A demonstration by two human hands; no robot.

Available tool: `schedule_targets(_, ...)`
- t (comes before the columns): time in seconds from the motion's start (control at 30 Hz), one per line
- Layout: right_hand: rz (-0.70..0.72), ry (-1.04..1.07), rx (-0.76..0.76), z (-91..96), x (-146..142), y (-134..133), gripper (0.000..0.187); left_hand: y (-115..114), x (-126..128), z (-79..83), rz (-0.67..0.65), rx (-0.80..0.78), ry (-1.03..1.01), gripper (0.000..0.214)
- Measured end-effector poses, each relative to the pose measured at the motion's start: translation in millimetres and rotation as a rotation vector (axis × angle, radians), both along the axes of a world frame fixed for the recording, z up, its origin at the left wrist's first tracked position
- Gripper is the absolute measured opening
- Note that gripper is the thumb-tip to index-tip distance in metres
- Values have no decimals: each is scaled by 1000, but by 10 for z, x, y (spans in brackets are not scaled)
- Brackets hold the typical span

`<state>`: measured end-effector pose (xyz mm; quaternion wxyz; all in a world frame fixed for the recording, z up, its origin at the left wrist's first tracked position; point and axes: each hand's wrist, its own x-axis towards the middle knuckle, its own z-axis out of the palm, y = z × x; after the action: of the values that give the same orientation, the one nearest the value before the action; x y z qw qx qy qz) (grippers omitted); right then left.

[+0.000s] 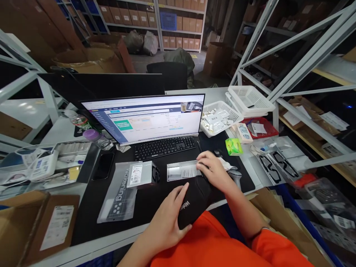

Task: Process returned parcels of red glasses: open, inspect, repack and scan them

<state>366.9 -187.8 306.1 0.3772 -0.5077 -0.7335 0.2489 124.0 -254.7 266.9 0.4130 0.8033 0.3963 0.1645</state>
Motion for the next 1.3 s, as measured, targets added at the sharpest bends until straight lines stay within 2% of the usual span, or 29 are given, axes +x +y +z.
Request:
schedule_targets(0.07, 290, 25, -209, -92, 81, 67, 26, -3, -63, -35, -53, 35, 47, 108)
schedule_targets(0.1, 366, 45, -276, -165, 124, 85, 26, -10, -130, -73, -52, 63, 58, 106)
schedule_targets(0.13, 361, 62, -315, -256, 164, 97, 28, -20, -225, -123, -32, 99, 68, 104)
schedule_targets(0.2, 176, 29, -340, -489, 219, 118, 32, -50, -486, -245, 63, 197, 96, 97)
schedule_targets(0.27, 49, -126, -356, -762, 211, 154, 34, -100, -790, -379, 186, 293, 136, 94)
schedule_targets(0.3, 66, -216, -375, -899, 177, 181, 33, -134, -934, -444, 246, 318, 162, 94)
schedule_targets(0.4, 257, -372, -446, -1243, -26, 298, 31, -279, -1235, -611, 392, 308, 231, 91)
schedule_targets(0.47, 319, -395, -456, -1398, -203, 386, 34, -397, -1301, -692, 445, 282, 263, 90)
schedule_targets(0.6, 409, -486, -470, -1613, -525, 494, 46, -591, -1251, -791, 501, 232, 276, 90)
schedule_targets(0.73, 401, -600, -512, -1791, -711, 466, 47, -659, -1199, -844, 548, 189, 258, 90)
schedule_targets(0.83, 382, -601, -523, -1836, -744, 434, 49, -661, -1179, -867, 551, 177, 259, 91)
schedule_targets(0.9, 372, -558, -522, -1795, -711, 428, 47, -653, -1161, -866, 528, 174, 263, 91)
schedule_targets(1.03, 266, -414, -486, -1595, -483, 398, 39, -573, -1124, -792, 434, 224, 295, 94)
schedule_targets(1.13, 137, -311, -461, -1437, -193, 297, 38, -397, -1046, -677, 343, 277, 313, 94)
schedule_targets(1.23, 172, 54, -544, -1330, 64, 120, 51, -91, -811, -547, 229, 332, 313, 94)
schedule_targets(1.3, 248, 366, -633, -1280, 150, -10, 75, 162, -551, -478, 115, 393, 325, 97)
